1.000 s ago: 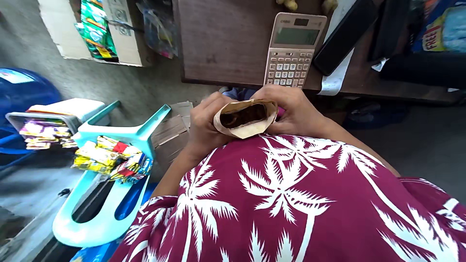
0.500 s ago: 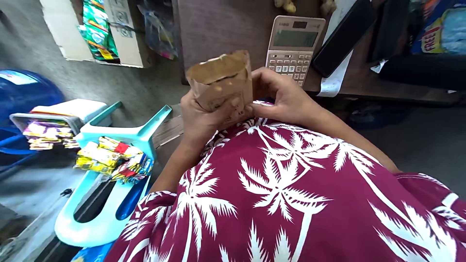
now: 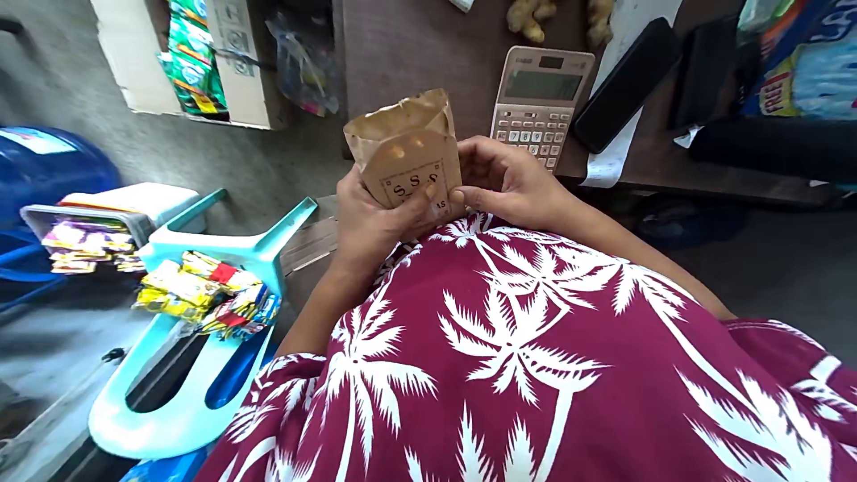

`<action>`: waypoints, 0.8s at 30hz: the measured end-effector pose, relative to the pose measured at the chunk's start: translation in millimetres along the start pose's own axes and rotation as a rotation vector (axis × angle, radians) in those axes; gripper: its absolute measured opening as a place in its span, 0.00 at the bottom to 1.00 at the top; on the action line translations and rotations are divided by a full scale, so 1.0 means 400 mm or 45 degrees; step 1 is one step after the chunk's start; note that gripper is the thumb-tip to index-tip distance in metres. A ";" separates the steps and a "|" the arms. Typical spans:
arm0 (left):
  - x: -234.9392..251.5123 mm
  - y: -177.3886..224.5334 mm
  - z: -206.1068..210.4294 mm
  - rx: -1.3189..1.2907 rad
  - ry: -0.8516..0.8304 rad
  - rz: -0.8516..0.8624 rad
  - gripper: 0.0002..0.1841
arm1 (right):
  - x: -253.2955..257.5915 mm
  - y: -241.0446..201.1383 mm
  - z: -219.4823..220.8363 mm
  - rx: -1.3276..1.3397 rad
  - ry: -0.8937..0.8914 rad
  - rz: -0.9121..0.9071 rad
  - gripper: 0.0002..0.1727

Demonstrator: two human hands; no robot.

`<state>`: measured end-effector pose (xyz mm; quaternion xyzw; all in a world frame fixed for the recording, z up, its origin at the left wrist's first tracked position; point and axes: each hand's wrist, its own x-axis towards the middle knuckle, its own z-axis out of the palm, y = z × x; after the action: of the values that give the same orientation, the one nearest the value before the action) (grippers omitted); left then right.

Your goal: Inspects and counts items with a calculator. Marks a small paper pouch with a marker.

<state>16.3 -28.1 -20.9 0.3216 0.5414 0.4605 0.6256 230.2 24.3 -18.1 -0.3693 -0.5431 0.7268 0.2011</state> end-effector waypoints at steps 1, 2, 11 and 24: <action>-0.002 0.002 0.002 -0.006 0.006 0.001 0.25 | 0.003 -0.002 0.003 -0.003 0.002 0.009 0.23; -0.006 0.005 0.005 -0.008 0.004 0.008 0.25 | 0.005 -0.003 0.006 -0.005 0.011 0.011 0.23; -0.012 0.011 -0.001 -0.001 -0.094 0.065 0.25 | 0.008 -0.006 0.033 0.042 0.098 0.002 0.20; -0.037 0.009 -0.020 0.117 -0.123 0.105 0.23 | 0.004 -0.004 0.045 0.057 0.096 -0.049 0.19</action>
<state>7.8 -41.2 -13.7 0.3939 0.5173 0.4444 0.6162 215.4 14.3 -14.5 -0.3813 -0.5258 0.7203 0.2436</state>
